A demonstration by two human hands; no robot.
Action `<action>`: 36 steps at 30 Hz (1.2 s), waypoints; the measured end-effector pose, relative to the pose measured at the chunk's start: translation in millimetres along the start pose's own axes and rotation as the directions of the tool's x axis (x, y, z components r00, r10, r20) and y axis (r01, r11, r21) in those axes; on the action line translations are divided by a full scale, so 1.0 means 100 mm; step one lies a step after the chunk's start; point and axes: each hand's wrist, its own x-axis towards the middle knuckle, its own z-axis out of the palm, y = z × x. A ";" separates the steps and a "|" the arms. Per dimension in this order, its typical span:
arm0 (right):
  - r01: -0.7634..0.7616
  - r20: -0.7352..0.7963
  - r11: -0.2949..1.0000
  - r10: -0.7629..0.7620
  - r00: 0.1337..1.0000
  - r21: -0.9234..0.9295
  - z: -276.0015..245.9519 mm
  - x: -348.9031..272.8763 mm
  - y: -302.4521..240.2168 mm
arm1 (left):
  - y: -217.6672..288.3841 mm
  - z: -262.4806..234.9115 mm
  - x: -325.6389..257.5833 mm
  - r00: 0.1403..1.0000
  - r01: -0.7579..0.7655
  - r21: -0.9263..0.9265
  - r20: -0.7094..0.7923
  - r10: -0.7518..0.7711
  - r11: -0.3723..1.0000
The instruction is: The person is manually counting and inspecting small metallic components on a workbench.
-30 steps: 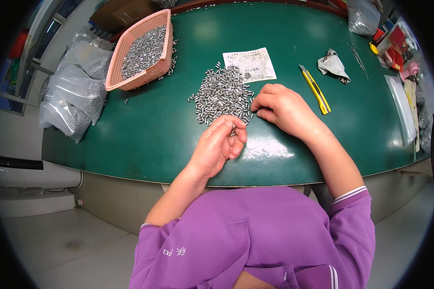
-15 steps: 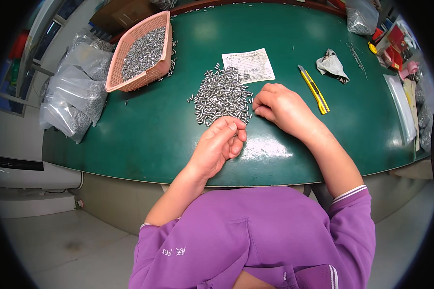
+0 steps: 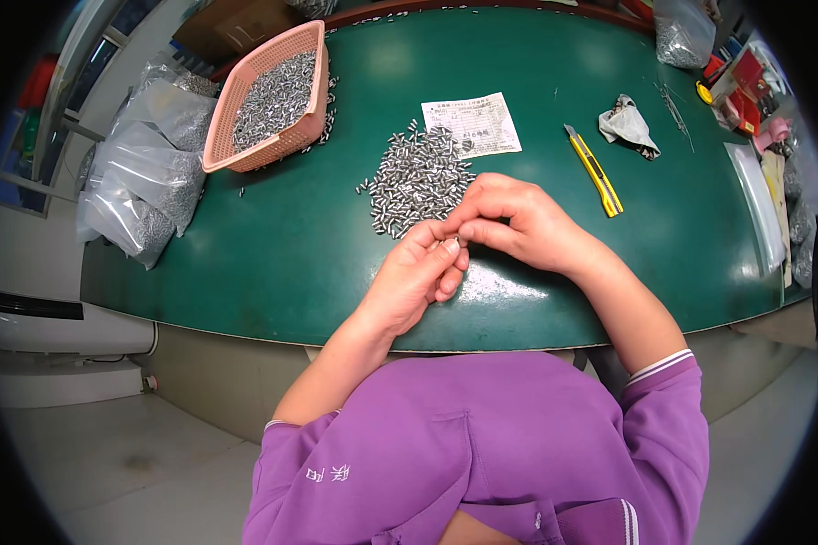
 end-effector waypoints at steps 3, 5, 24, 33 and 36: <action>-0.188 -0.137 0.933 0.153 0.979 -0.306 -0.03 0.01 -0.03 | -0.01 -0.05 0.00 1.000 0.015 -0.044 0.029 -0.013 0.999; -0.213 -0.133 0.905 0.175 0.976 -0.369 -0.06 -0.04 0.02 | 0.00 -0.05 -0.01 0.999 0.016 -0.054 0.043 -0.013 0.998; 0.018 0.006 0.979 -0.017 1.000 -0.201 -0.02 0.01 -0.04 | 0.00 -0.06 0.00 0.998 -0.008 -0.036 0.059 0.010 0.999; -0.054 0.060 0.998 0.053 0.997 0.011 0.03 0.00 0.00 | -0.01 -0.03 -0.02 1.000 0.005 0.082 0.004 -0.006 0.997; -0.058 0.012 0.998 0.057 0.998 0.028 0.01 0.02 -0.02 | 0.01 0.02 -0.01 1.000 -0.007 0.017 -0.024 0.007 1.000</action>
